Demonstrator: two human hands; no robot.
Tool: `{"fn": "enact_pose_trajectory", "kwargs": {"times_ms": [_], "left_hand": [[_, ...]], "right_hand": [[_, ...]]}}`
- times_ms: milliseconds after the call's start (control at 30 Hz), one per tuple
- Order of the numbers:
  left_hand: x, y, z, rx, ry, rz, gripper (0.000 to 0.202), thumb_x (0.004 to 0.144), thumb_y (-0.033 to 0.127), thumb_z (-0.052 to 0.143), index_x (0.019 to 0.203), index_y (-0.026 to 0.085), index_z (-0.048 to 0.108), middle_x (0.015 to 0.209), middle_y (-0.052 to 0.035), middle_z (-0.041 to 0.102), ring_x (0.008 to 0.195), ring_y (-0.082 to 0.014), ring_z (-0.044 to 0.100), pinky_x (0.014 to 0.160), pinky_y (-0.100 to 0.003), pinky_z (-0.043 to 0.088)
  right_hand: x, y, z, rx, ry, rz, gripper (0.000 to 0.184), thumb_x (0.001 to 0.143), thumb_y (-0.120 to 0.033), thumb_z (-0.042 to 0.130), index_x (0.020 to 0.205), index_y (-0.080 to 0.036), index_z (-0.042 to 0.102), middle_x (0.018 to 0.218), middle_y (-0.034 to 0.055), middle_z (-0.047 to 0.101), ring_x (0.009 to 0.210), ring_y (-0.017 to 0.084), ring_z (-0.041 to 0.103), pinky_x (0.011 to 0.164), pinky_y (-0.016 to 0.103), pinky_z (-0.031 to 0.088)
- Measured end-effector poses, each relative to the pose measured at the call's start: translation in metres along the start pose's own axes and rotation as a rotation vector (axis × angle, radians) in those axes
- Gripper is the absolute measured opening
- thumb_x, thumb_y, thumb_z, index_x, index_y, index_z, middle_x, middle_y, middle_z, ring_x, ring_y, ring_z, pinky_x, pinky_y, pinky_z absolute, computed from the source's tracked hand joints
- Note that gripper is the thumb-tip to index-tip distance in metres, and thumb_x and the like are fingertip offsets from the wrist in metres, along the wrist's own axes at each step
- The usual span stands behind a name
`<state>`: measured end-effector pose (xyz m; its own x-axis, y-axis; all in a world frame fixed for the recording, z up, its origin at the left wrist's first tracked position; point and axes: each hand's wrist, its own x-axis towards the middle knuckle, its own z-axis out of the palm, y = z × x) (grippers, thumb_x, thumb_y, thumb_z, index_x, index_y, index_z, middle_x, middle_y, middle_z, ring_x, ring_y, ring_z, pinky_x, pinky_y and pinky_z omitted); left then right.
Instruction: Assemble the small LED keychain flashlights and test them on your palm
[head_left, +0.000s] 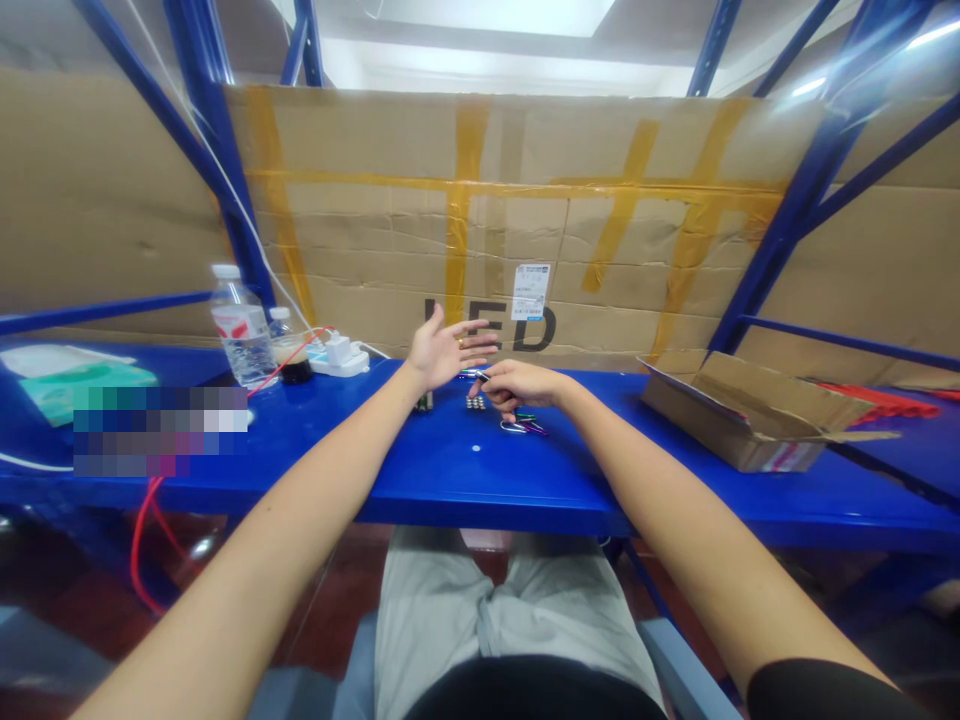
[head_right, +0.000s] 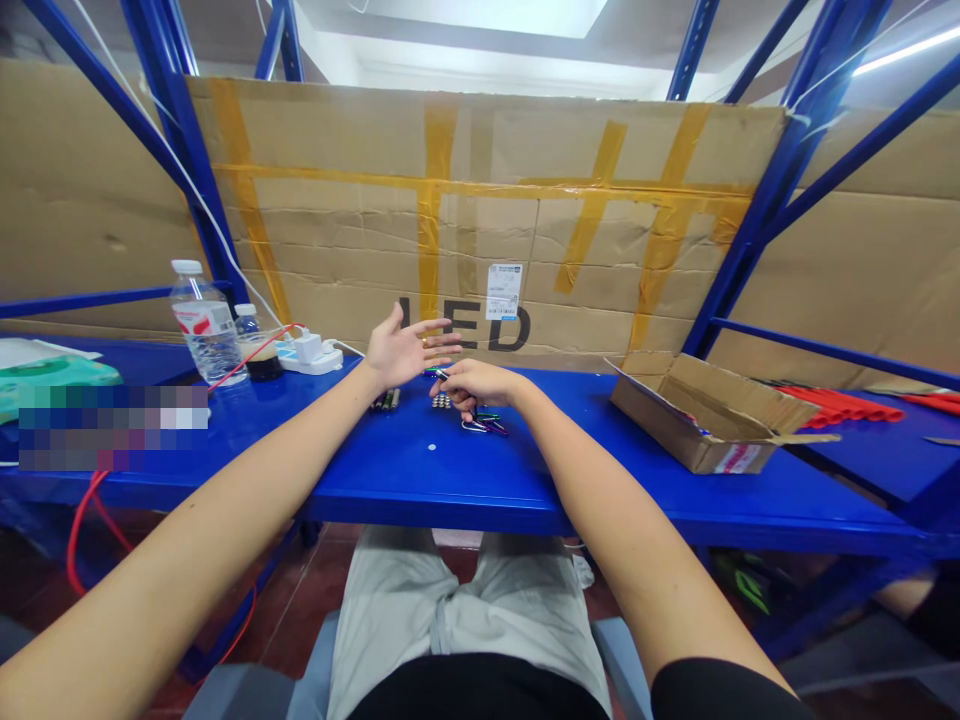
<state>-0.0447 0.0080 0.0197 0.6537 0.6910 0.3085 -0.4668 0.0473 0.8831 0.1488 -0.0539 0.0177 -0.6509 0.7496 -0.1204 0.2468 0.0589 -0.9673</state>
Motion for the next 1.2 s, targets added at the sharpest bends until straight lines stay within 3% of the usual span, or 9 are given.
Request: {"fn": "enact_pose_trajectory", "kwargs": {"times_ms": [533, 733, 933, 1067, 1200], "left_hand": [[0.002, -0.001, -0.003, 0.004, -0.031, -0.009, 0.088, 0.091, 0.077, 0.021, 0.139, 0.012, 0.058, 0.124, -0.0216, 0.070, 0.123, -0.0387, 0.062, 0.102, -0.053, 0.046], [0.000, -0.001, -0.001, 0.016, -0.004, -0.001, 0.088, 0.091, 0.077, 0.026, 0.133, 0.008, 0.060, 0.126, -0.0237, 0.068, 0.123, -0.0381, 0.061, 0.102, -0.051, 0.046], [-0.002, 0.000, 0.002, 0.072, -0.014, 0.015, 0.079, 0.088, 0.077, 0.037, 0.124, 0.012, 0.065, 0.124, -0.0201, 0.070, 0.121, -0.0354, 0.063, 0.100, -0.048, 0.049], [0.004, -0.004, -0.001, 0.362, 0.087, 0.076, 0.051, 0.083, 0.058, 0.063, 0.106, 0.013, 0.071, 0.105, -0.0143, 0.074, 0.099, -0.0258, 0.069, 0.088, -0.038, 0.052], [0.009, -0.011, -0.006, 0.823, 0.114, 0.094, 0.023, 0.075, 0.028, 0.076, 0.091, 0.012, 0.073, 0.077, -0.0057, 0.071, 0.070, -0.0139, 0.062, 0.066, -0.027, 0.047]], "right_hand": [[0.000, -0.001, 0.003, -0.062, 0.035, 0.013, 0.014, 0.087, -0.013, 0.057, 0.099, -0.010, 0.063, 0.051, -0.0108, 0.030, 0.042, 0.006, 0.030, 0.045, 0.024, 0.047], [0.002, 0.001, 0.000, -0.046, 0.032, 0.017, 0.013, 0.085, -0.016, 0.059, 0.097, -0.011, 0.063, 0.051, -0.0112, 0.029, 0.042, 0.006, 0.028, 0.046, 0.027, 0.050], [0.002, 0.003, -0.002, -0.054, 0.052, 0.014, 0.018, 0.085, -0.017, 0.059, 0.102, -0.011, 0.062, 0.051, -0.0107, 0.031, 0.043, 0.007, 0.031, 0.046, 0.024, 0.045], [0.000, 0.000, 0.000, -0.069, 0.126, -0.015, 0.020, 0.079, -0.011, 0.060, 0.098, -0.016, 0.055, 0.051, -0.0092, 0.038, 0.044, 0.008, 0.036, 0.043, 0.020, 0.038], [-0.001, -0.001, -0.001, -0.165, 0.331, -0.030, 0.025, 0.076, -0.006, 0.058, 0.092, -0.020, 0.046, 0.050, -0.0080, 0.044, 0.042, 0.008, 0.039, 0.040, 0.019, 0.032]]}}
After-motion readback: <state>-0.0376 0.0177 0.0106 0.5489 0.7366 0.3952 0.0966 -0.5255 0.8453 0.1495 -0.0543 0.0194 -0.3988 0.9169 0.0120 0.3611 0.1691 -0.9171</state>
